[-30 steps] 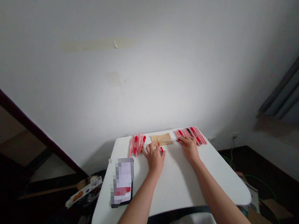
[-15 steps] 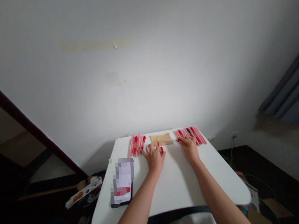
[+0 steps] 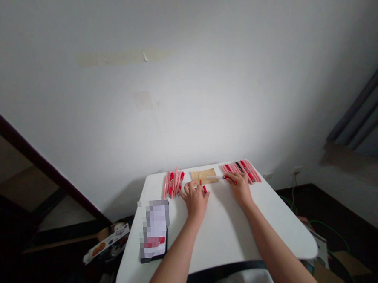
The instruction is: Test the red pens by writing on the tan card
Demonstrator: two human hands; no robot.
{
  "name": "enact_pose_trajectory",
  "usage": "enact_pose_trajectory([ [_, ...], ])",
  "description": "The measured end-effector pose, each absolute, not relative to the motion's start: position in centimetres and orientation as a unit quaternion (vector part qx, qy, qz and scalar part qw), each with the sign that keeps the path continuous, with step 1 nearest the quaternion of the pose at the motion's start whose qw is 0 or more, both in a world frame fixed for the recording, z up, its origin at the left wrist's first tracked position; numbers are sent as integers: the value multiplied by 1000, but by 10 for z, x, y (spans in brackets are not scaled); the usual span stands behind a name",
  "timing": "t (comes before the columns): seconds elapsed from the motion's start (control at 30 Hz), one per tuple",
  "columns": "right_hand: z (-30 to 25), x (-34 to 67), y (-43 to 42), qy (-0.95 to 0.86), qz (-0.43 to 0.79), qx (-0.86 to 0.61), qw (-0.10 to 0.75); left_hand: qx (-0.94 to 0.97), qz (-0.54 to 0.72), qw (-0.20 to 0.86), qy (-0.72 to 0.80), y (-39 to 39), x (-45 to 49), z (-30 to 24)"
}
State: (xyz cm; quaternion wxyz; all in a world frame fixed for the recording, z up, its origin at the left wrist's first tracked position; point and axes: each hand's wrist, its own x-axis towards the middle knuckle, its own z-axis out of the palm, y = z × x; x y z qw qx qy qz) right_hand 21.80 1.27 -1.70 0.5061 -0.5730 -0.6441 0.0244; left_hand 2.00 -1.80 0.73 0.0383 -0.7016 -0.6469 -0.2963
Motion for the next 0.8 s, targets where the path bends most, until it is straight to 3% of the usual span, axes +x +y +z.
enact_pose_trajectory([
  [0.8, -15, 211, 9, -719, 86, -506, 469, -716, -376, 23, -588, -17, 17, 18],
])
